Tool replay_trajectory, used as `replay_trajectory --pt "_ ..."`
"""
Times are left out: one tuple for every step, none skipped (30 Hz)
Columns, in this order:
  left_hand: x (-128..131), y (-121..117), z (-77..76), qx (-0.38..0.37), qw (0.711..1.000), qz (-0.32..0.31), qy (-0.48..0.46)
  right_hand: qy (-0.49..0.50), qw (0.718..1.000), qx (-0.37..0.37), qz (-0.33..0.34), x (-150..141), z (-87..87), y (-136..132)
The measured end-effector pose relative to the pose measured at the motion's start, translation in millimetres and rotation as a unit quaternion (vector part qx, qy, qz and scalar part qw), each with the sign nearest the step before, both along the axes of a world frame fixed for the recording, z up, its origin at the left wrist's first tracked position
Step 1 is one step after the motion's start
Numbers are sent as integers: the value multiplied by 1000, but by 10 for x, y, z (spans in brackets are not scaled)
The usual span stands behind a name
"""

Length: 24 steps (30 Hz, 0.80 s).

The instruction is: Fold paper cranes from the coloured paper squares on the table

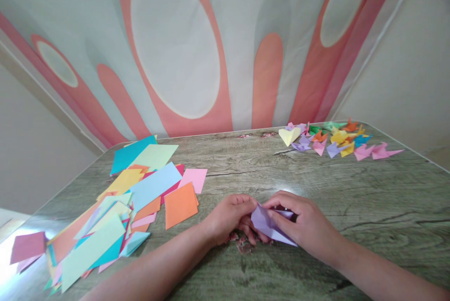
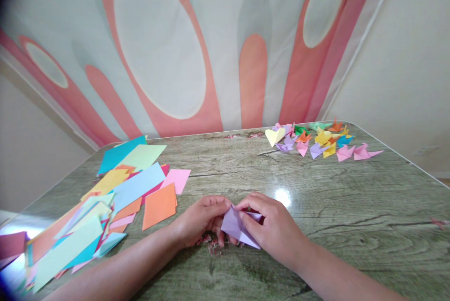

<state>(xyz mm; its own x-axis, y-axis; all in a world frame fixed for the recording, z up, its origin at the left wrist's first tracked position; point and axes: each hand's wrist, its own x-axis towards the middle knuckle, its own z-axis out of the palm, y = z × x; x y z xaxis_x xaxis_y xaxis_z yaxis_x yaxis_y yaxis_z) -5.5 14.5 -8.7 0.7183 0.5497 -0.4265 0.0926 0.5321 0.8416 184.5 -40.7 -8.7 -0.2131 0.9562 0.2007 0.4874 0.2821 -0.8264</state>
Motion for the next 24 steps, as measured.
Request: replay_trajectory --pt "0 -2 -4 0 1000 5 -2 -5 1000 2 2 -2 0 -2" --pt "-1 -4 -7 -2 1000 13 -2 -9 1000 4 4 -3 -1 -5" --pt "-2 -5 -11 -5 1000 23 0 -13 1000 8 5 -2 -6 -10" --pt "-4 -6 -13 -11 999 33 3 -18 1000 12 7 -1 -12 -15" --pt "-6 -6 -16 -16 999 41 6 -22 1000 16 9 2 -20 -22" --pt "-8 -6 -19 -20 999 45 8 -26 999 22 12 4 -28 -29" --pt "-11 -6 -22 -21 999 47 8 -30 999 25 17 7 -36 -37" --pt "-12 -6 -26 -19 999 48 7 -34 999 30 22 10 -42 -44" --pt "-13 -5 -29 -15 999 50 7 -39 998 34 28 12 -45 -50" --pt "-14 -4 -33 -11 998 53 8 -42 998 36 34 15 -44 -55" --pt "-14 -2 -35 -6 998 58 10 -43 998 37 39 18 -39 -56" --pt "-15 1 -34 -1 998 62 13 -41 998 34 45 24 -28 -54" --pt "-17 7 -31 3 998 65 17 -37 998 28 52 32 -13 -49" --pt "-21 14 -26 8 997 68 22 -29 998 19 58 44 6 -41" --pt "-26 25 -17 15 997 70 25 -20 998 9 63 60 26 -31" --pt "-34 37 -7 24 997 69 28 -10 998 -3 68 78 48 -19" --pt "-44 50 4 34 997 67 31 -1 998 -13 68 98 67 -7" --pt "-54 62 15 43 996 64 35 5 997 -25 69 118 84 4" --pt "-65 73 25 54 996 62 39 11 997 -35 67 136 95 12" --pt "-73 81 33 66 995 62 46 17 997 -44 63 150 101 19" --pt "-80 85 40 79 993 66 56 20 997 -50 55 158 100 24" --pt "-82 85 46 93 991 72 66 20 997 -54 44 161 95 27" --pt "-81 80 51 107 988 78 75 15 998 -56 30 156 85 28" --pt "-76 72 55 120 986 82 81 7 998 -56 15 146 72 29"
